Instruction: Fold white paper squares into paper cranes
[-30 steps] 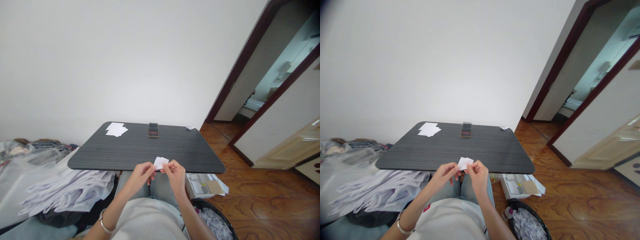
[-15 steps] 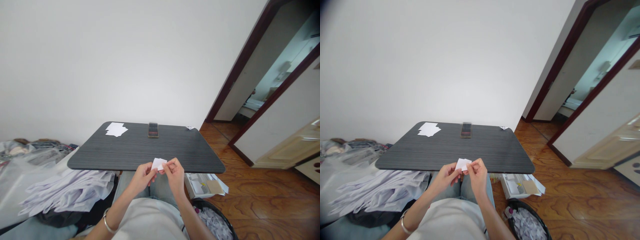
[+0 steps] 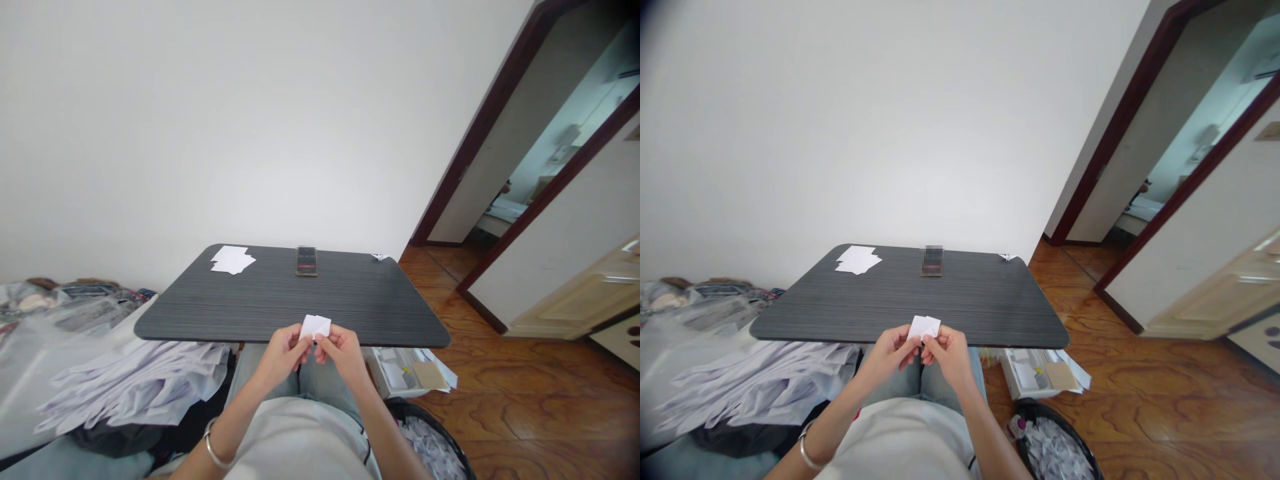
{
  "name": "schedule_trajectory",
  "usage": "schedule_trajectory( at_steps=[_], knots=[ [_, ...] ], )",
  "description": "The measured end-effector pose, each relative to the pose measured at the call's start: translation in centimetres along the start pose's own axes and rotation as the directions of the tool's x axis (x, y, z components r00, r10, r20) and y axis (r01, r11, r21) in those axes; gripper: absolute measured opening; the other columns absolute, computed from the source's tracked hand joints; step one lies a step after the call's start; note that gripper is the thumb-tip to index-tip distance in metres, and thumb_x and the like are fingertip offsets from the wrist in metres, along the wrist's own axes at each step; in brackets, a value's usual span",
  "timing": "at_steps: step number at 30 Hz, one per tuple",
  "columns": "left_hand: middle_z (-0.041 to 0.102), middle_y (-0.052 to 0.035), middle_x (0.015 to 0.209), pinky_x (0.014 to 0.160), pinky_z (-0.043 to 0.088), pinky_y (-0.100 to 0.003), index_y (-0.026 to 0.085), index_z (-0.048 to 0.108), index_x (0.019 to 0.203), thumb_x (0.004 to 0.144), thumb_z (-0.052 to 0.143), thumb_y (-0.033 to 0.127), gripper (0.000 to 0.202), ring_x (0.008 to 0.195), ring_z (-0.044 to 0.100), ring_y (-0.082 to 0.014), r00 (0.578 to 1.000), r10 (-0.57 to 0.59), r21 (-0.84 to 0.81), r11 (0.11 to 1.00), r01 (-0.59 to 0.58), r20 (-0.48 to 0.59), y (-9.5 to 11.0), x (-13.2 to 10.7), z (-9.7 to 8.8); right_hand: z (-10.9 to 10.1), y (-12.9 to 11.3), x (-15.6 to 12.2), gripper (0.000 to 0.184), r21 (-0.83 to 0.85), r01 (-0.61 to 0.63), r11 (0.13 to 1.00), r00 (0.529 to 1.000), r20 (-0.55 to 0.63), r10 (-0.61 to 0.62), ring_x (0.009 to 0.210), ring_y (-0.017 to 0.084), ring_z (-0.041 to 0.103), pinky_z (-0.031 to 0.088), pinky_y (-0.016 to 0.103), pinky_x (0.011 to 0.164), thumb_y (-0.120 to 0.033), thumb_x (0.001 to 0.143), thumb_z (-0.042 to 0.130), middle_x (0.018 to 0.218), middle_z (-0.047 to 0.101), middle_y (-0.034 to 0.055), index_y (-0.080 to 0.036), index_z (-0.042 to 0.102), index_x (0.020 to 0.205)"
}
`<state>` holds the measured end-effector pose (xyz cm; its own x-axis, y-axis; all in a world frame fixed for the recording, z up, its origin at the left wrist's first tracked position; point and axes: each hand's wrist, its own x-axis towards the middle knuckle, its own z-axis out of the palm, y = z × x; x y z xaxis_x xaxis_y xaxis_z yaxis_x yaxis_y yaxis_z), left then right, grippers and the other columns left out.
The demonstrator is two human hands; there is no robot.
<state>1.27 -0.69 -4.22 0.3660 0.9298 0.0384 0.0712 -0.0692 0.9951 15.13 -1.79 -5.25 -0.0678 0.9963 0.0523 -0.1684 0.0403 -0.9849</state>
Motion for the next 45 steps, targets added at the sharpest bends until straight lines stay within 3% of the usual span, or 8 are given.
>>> schedule_trajectory(
  at_steps=[19,28,32,37,45],
  knots=[
    [0.053,-0.0003,0.061,0.04,0.035,-0.017,0.011,0.054,0.071,0.075,0.053,0.042,0.032,0.046,0.048,-0.0074,0.976,-0.043,-0.032,0.998,0.051,0.213,0.6,0.1,-1.1,-0.6,-0.1,0.0,0.024,-0.008,-0.017,1.0,0.997,0.069,0.017,0.031,0.005,0.039,0.034,0.017,0.035,-0.035,0.071,0.062,0.039,0.051,-0.0044,-0.013,0.059,0.064],
    [0.058,-0.0029,0.067,0.048,0.04,-0.019,0.011,0.057,0.076,0.08,0.046,0.028,0.021,0.054,0.052,-0.009,0.943,-0.038,-0.015,0.999,0.045,0.33,0.9,0.0,-2.2,-0.9,0.2,0.3,0.026,-0.024,-0.033,0.999,0.997,0.065,0.034,0.03,0.006,0.039,0.033,0.017,0.034,-0.037,0.07,0.062,0.039,0.051,-0.0046,-0.012,0.061,0.066],
    [0.059,-0.0033,0.069,0.042,0.037,-0.017,0.011,0.057,0.08,0.078,0.05,0.035,0.025,0.051,0.051,-0.0088,0.954,-0.066,-0.03,0.996,0.078,0.293,0.7,0.1,-1.9,-0.6,0.2,0.2,0.026,-0.013,-0.031,0.999,0.996,0.086,0.032,0.031,0.006,0.039,0.034,0.017,0.034,-0.037,0.07,0.062,0.039,0.051,-0.0045,-0.013,0.059,0.063],
    [0.055,0.0007,0.058,0.036,0.029,-0.016,0.01,0.057,0.077,0.075,0.055,0.04,0.03,0.042,0.044,-0.0064,0.978,-0.07,0.04,0.997,0.064,0.198,0.4,0.3,-1.3,-0.4,0.3,0.2,0.025,-0.038,-0.014,0.999,0.994,0.104,0.018,0.033,0.006,0.043,0.038,0.018,0.036,-0.037,0.068,0.064,0.042,0.054,-0.0038,-0.013,0.059,0.064],
    [0.053,0.0031,0.052,0.035,0.027,-0.016,0.011,0.056,0.073,0.071,0.058,0.037,0.026,0.039,0.042,-0.0058,0.975,-0.115,0.005,0.993,0.117,0.191,0.3,0.3,-1.5,-1.2,0.5,0.5,0.023,-0.102,-0.025,0.994,0.988,0.147,0.04,0.035,0.008,0.05,0.043,0.019,0.039,-0.035,0.068,0.064,0.043,0.058,-0.0022,-0.013,0.059,0.062]
  ],
)
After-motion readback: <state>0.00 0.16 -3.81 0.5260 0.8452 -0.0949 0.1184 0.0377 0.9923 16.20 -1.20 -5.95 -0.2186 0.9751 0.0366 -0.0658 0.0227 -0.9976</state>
